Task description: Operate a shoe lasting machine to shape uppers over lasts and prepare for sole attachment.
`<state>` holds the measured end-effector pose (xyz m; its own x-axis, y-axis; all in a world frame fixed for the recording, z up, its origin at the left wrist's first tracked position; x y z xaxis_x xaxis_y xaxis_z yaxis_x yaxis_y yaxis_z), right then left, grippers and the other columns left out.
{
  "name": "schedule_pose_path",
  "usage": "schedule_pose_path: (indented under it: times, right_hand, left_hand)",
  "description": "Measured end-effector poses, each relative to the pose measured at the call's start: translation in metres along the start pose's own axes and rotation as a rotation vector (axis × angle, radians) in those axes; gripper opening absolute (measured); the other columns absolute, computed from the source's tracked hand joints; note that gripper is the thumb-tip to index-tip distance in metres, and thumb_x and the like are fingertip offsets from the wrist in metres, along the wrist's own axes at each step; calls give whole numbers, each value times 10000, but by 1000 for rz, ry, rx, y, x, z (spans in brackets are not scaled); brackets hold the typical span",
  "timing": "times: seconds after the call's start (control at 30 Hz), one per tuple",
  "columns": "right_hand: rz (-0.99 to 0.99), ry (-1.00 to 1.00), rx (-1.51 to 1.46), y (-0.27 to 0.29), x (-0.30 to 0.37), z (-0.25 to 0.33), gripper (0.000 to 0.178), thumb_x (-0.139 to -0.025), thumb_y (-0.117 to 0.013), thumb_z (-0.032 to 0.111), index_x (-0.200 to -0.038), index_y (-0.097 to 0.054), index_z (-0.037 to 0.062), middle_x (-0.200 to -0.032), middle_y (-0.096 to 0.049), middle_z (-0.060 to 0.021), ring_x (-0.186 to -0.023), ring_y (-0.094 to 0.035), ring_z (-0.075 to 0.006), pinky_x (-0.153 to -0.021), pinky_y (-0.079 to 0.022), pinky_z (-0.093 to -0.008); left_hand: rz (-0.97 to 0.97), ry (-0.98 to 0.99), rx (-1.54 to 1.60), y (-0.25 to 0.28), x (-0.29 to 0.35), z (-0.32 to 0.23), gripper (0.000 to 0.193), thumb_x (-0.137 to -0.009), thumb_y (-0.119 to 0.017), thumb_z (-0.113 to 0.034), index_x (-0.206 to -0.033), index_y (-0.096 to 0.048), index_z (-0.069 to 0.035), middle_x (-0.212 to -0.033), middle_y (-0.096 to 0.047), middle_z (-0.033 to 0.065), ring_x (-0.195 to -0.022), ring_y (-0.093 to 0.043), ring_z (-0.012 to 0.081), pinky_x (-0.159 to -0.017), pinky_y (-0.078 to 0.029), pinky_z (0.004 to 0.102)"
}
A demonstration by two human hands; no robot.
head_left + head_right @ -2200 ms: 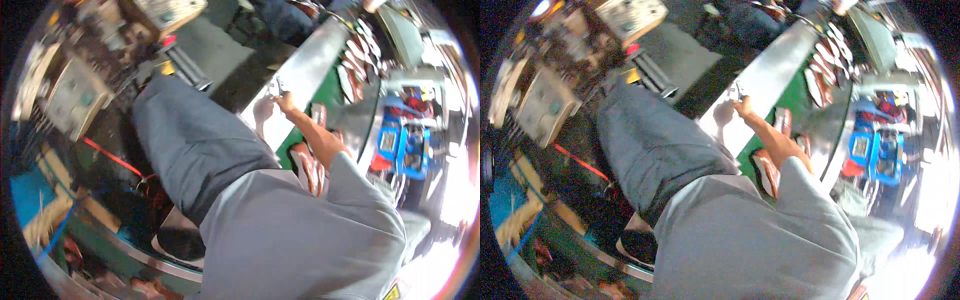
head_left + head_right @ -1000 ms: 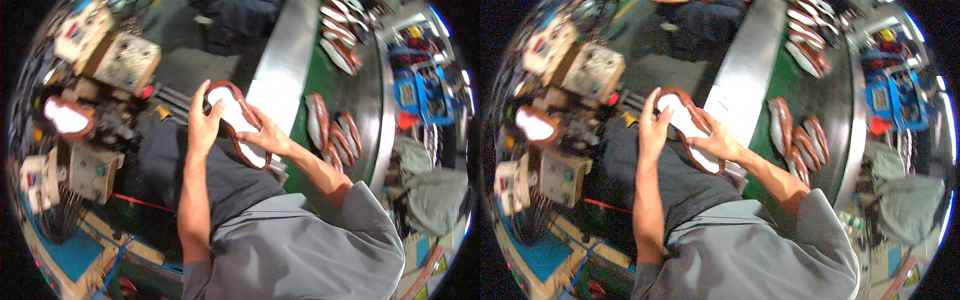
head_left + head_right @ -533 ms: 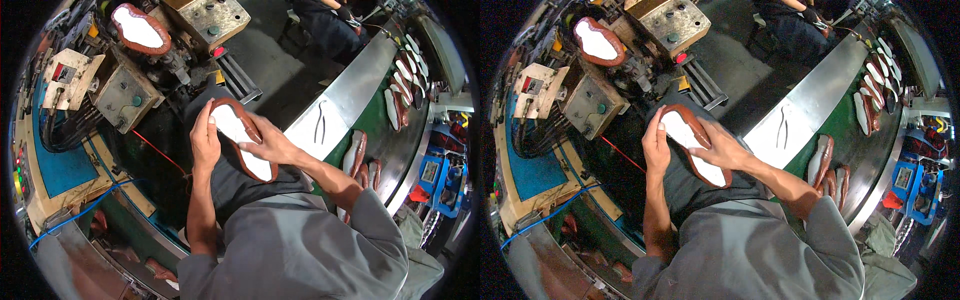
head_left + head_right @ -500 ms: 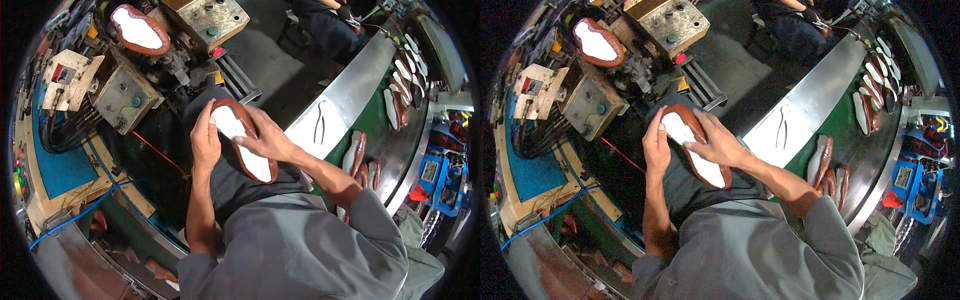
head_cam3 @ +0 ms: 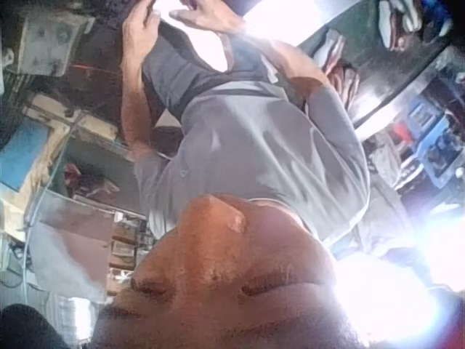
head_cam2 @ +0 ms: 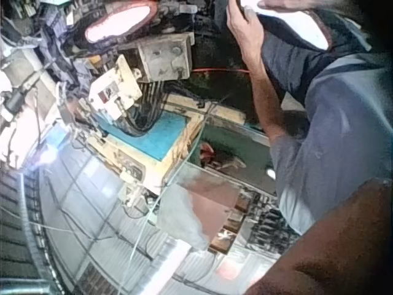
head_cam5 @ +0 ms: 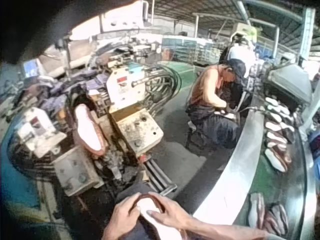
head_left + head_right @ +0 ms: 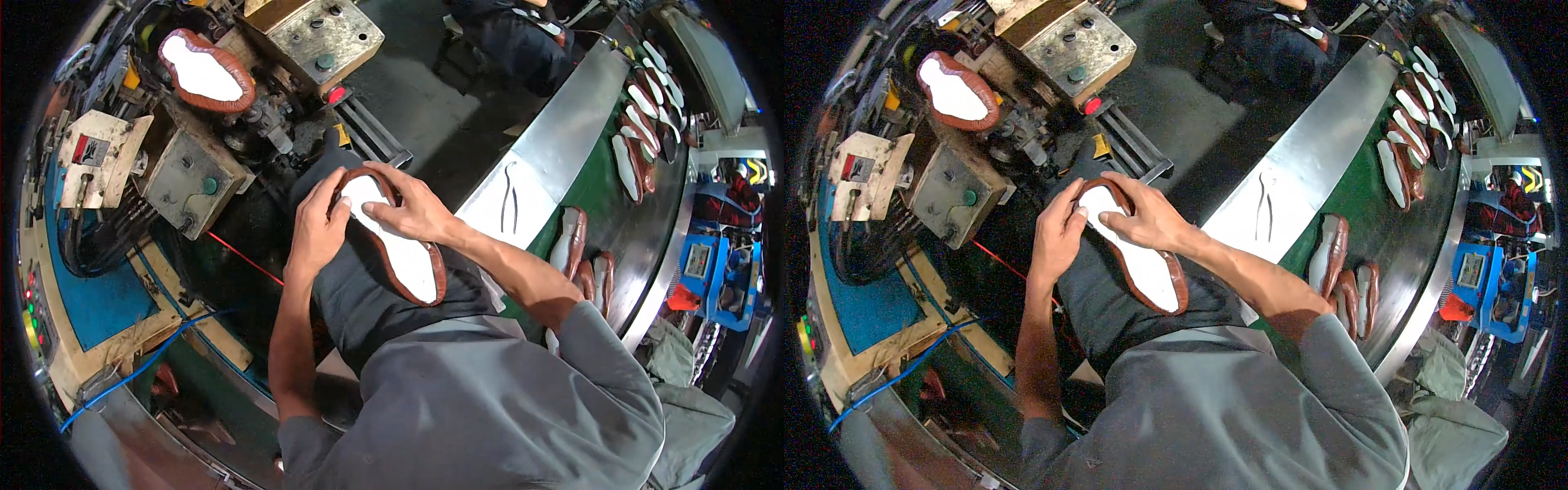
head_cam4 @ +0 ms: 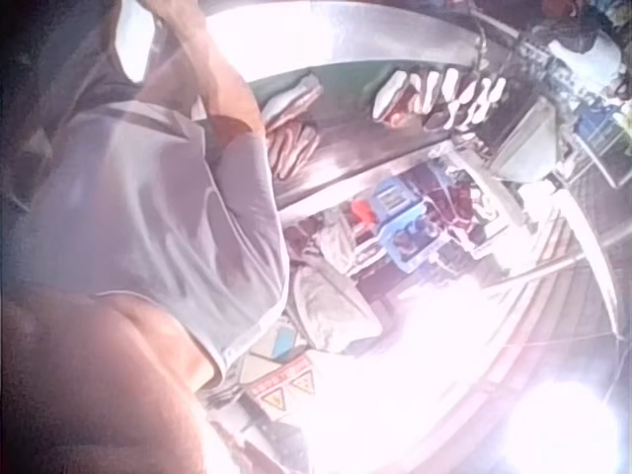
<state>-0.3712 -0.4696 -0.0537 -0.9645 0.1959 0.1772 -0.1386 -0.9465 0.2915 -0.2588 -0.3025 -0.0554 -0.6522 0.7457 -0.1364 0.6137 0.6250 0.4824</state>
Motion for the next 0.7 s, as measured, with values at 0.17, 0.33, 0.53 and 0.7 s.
schedule_pose_path:
  times: [0.17, 0.33, 0.53, 0.7]
  right_hand:
    - [-79, 4, -12, -5, -12, 7, 618, -1012, -726, 340, -1521, -574, 25, -1238, -743, -224, -1086, -728, -343, -992, -546, -430]
    - [-110, 64, 7, -10, -12, -2, 611, -1026, -721, 332, -1535, -569, 30, -1243, -748, -241, -1092, -729, -347, -993, -546, -434]
    - [-107, 19, 47, -9, -13, -23, 616, -1025, -736, 319, -1558, -564, 62, -1151, -737, -192, -1129, -656, -319, -1006, -513, -431]
    - [-114, 17, 66, -9, -12, -20, 611, -1021, -740, 323, -1566, -572, 103, -1171, -719, -197, -1131, -638, -319, -1003, -507, -434]
  left_hand:
    - [-201, -50, -210, -11, -8, -4, 266, -1081, -624, -126, -1256, -690, 64, -1088, -721, 267, -999, -713, 474, -838, -580, 498]
    - [-348, 69, -197, -23, 0, -1, 280, -1098, -629, -195, -1241, -700, 34, -1097, -728, 243, -1005, -714, 458, -858, -581, 488]
    - [-265, 373, 363, -48, 9, 22, 465, -1159, -527, -275, -1495, -600, 37, -1423, -683, 190, -1311, -632, 277, -1116, -478, 388]
    - [-318, 382, 321, -58, 7, 22, 474, -1168, -500, -302, -1468, -620, 46, -1394, -695, 184, -1274, -648, 277, -1119, -479, 389]
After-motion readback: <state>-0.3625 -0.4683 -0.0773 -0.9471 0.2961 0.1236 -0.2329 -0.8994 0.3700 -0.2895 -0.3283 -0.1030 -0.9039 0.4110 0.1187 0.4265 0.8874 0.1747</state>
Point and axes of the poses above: each hand's wrist, its own x-axis away from the middle knuckle, its own y-axis out of the back of the hand, z = x × y, the point moved 4 cm from there along -x, towards the middle knuckle
